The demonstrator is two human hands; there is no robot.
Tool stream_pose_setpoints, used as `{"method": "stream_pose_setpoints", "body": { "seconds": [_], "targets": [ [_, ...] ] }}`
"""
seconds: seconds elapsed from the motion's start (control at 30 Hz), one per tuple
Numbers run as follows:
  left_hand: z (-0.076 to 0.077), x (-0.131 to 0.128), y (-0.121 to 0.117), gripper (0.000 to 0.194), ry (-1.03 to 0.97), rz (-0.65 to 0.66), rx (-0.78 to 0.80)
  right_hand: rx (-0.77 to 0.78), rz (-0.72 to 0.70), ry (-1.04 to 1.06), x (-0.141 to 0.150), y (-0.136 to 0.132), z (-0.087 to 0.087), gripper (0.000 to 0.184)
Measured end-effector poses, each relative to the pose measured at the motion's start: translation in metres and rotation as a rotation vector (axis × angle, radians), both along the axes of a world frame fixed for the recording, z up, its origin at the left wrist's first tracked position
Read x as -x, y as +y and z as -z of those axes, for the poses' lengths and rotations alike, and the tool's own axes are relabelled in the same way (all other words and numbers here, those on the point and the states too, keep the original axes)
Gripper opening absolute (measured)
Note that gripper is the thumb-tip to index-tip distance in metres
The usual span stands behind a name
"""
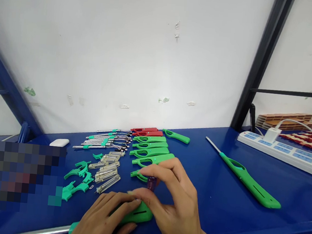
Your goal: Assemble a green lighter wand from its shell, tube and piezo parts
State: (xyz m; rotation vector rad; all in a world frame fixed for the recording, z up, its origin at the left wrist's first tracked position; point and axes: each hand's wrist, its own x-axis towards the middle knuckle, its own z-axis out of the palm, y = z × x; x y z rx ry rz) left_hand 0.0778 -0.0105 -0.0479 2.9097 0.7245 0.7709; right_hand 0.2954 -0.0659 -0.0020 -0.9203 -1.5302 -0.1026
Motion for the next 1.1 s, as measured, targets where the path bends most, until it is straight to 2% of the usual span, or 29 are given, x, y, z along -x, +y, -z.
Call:
{"method": "stream_pose_setpoints", "body": {
  "seconds": [0.07,0.13,0.2,0.27,0.4,0.47,0.57,0.73,0.83,0.93,1.1],
  "targets": [
    [-0.0002,0.0002,-0.0005,0.046,-0.007,0.000,-0.004,-0.001,0.032,-0.065,0.0007,0.0005,-0.0005,0.025],
    [-0.0007,0.0002,-0.0006,0.046,-0.013,-0.006,-0.002,0.034,-0.017,-0.104,0.0019,0.0011,-0.0001,0.034],
    [-0.0013,0.0000,-0.0003,0.047,-0.015,-0.007,0.001,0.072,-0.086,-0.041,0.0029,0.0019,0.0015,0.041],
    [-0.0016,-0.0003,0.0001,0.047,-0.014,-0.004,-0.001,0.061,-0.097,0.054,0.0029,0.0026,0.0035,0.043],
    [-0.0014,-0.0003,0.0005,0.045,-0.010,0.000,-0.010,0.018,-0.024,0.027,0.0013,0.0021,0.0043,0.037],
    [-0.0013,-0.0001,0.0003,0.045,-0.008,-0.001,-0.010,0.052,-0.035,-0.009,0.0010,0.0007,0.0035,0.038],
    [-0.0012,0.0001,-0.0005,0.045,-0.001,-0.009,-0.009,0.079,-0.079,0.055,0.0007,-0.0013,0.0030,0.037],
    [-0.0003,-0.0007,-0.0005,0.045,0.004,-0.007,-0.012,0.033,-0.021,0.058,-0.0005,-0.0033,0.0001,0.027],
    [-0.0004,-0.0011,0.0001,0.043,-0.008,-0.010,-0.023,0.084,-0.064,0.017,0.0008,-0.0041,-0.0029,0.034],
    [-0.0017,-0.0007,-0.0001,0.042,-0.007,-0.011,-0.027,0.098,-0.127,0.070,0.0028,-0.0035,-0.0034,0.037],
    [-0.0030,-0.0002,-0.0010,0.041,-0.005,-0.010,-0.009,0.066,-0.060,0.048,0.0025,-0.0024,-0.0002,0.035]
  ]
}}
